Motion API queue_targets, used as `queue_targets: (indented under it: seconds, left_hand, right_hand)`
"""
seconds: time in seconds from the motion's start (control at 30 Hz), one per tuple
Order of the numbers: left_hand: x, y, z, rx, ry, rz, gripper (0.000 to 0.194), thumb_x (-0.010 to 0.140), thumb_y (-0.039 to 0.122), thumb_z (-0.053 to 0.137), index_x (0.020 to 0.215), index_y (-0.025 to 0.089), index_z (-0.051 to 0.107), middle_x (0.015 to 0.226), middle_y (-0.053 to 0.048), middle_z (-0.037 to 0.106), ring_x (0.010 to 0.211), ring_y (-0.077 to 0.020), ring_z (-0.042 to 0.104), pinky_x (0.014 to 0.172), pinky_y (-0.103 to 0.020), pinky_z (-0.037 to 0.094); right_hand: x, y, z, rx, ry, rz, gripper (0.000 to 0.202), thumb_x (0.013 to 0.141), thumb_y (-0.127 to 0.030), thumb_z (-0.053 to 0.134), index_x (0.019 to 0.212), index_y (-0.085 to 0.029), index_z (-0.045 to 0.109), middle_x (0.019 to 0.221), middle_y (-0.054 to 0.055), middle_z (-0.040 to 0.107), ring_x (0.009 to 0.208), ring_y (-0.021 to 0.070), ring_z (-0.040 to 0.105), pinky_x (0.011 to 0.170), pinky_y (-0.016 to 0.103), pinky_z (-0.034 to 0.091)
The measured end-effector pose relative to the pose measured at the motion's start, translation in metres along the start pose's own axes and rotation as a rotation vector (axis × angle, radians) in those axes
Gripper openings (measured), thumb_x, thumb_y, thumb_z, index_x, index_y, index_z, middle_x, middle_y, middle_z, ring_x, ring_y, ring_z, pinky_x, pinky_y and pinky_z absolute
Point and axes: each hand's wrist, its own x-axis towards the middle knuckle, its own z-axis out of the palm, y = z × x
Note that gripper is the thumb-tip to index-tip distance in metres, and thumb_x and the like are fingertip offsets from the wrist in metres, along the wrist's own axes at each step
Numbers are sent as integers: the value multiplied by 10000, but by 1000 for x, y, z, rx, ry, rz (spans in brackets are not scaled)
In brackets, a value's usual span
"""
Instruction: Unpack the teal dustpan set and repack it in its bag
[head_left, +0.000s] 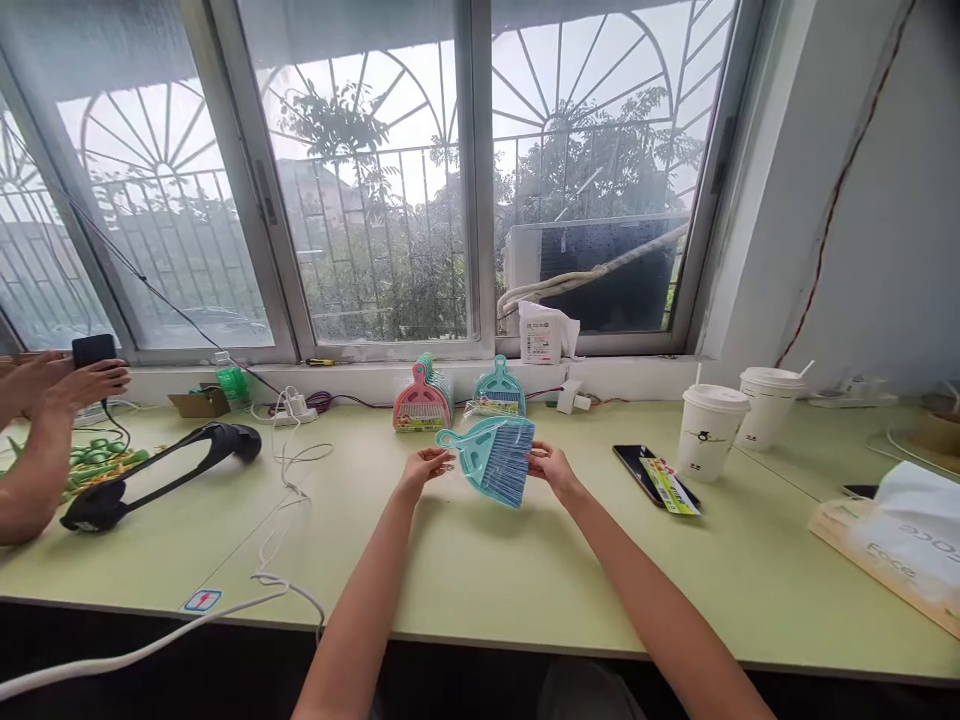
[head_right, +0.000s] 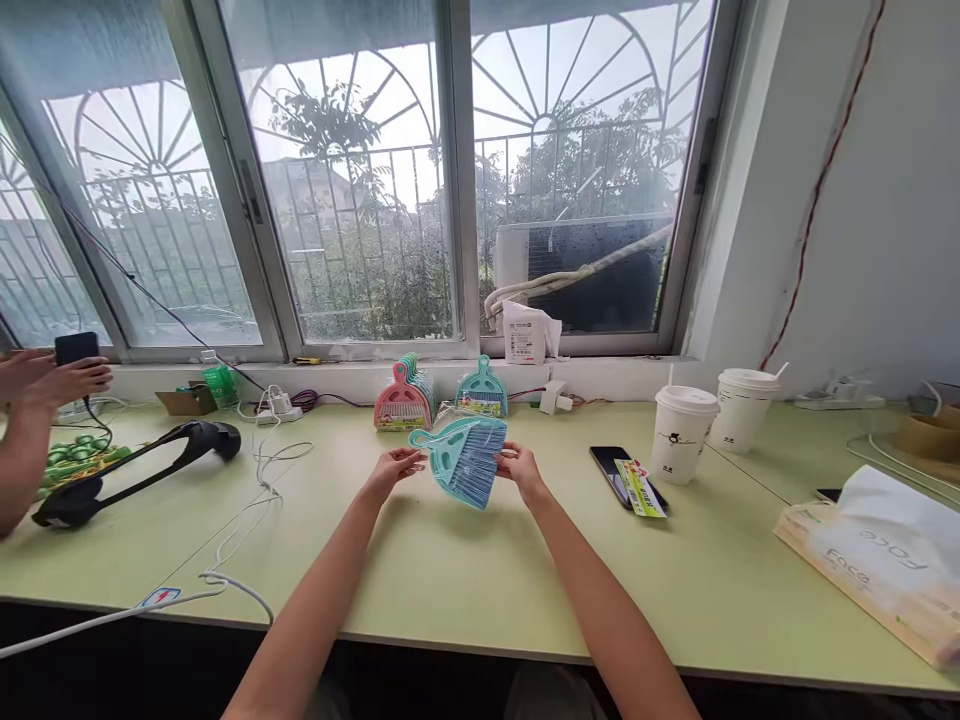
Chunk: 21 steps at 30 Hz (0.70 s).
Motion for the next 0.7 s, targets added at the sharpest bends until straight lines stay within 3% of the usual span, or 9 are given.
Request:
queue_targets:
  seconds: [0.07, 0.17, 0.2, 0.33, 0.43, 0.53, 0.6, 0.63, 0.7]
  left_hand:
    - [2, 2, -10, -1, 136, -19, 259, 665, 234, 822, 844, 114, 679, 884, -116, 743, 655, -133, 686, 656, -232, 503]
    - [3, 7, -35, 31, 545, -20, 145, 787, 207, 678, 913, 139, 656, 898, -94, 742, 684, -139, 692, 662, -239, 506]
    - [2, 9, -45, 64, 696, -11, 134, 814, 208, 625, 933, 153, 652, 909, -91, 741, 734, -158, 701, 683, -258, 513]
    - [-5, 17, -77, 255, 1073, -45, 216, 832, 189, 501, 974, 202, 663, 1037, -130, 708, 1053, -272, 648, 843, -391, 501]
    - [-13, 24, -79, 310, 1384, 26, 350, 848, 172, 417, 1151, 193, 591, 1265, -177, 583, 1259, -338, 495, 950, -500, 434]
    - [-20, 33, -65, 375, 1621, 274, 444, 898, 259, 389, 1337, 194, 389, 1504, -178, 313, 1422, -333, 263, 1075, -561, 286]
    - [-21, 37, -49, 420, 1559, 471, 448, 934, 352, 367, 1357, 207, 340, 1553, -166, 213, 1458, -300, 182, 1133, -534, 207]
    - [-21, 37, -38, 407, 1429, 542, 443, 947, 397, 350, 1349, 211, 352, 1543, -164, 242, 1450, -286, 211, 1144, -504, 209]
    - [-18, 31, -11, 286, 971, 565, 468, 947, 496, 346, 1320, 218, 401, 1430, -161, 425, 1349, -263, 400, 1104, -433, 320]
  right_hand:
    - [1, -2, -3, 3, -3, -4, 263, 645, -62, 784, 843, -137, 628, 730, 72, 738, 644, 175, 709, 626, 292, 609]
    - [5, -3, -10, 28, 29, -18, 268, 653, -58, 772, 859, -137, 618, 732, 74, 740, 629, 176, 711, 641, 297, 612]
    - [7, -3, -13, 45, 49, -24, 272, 652, -55, 770, 858, -140, 614, 727, 70, 739, 620, 174, 709, 643, 296, 613]
    - [13, 0, -22, 139, 148, -46, 270, 651, -32, 752, 838, -158, 603, 706, 38, 732, 623, 158, 705, 635, 271, 615]
    - [16, 2, -25, 205, 200, -55, 265, 651, -16, 731, 826, -167, 602, 689, 17, 724, 623, 146, 700, 652, 259, 620]
    - [18, 4, -28, 223, 241, -53, 270, 642, -18, 736, 816, -174, 601, 683, 1, 715, 620, 141, 696, 689, 267, 627]
    - [18, 5, -28, 224, 248, -52, 262, 644, -27, 739, 810, -176, 601, 694, -2, 713, 629, 137, 697, 711, 268, 628]
    - [18, 6, -26, 225, 244, -54, 257, 647, -32, 741, 808, -177, 603, 701, -2, 713, 636, 136, 697, 718, 267, 628]
    - [15, 8, -21, 231, 213, -61, 246, 654, -48, 745, 813, -177, 608, 722, 4, 716, 654, 137, 699, 728, 267, 625]
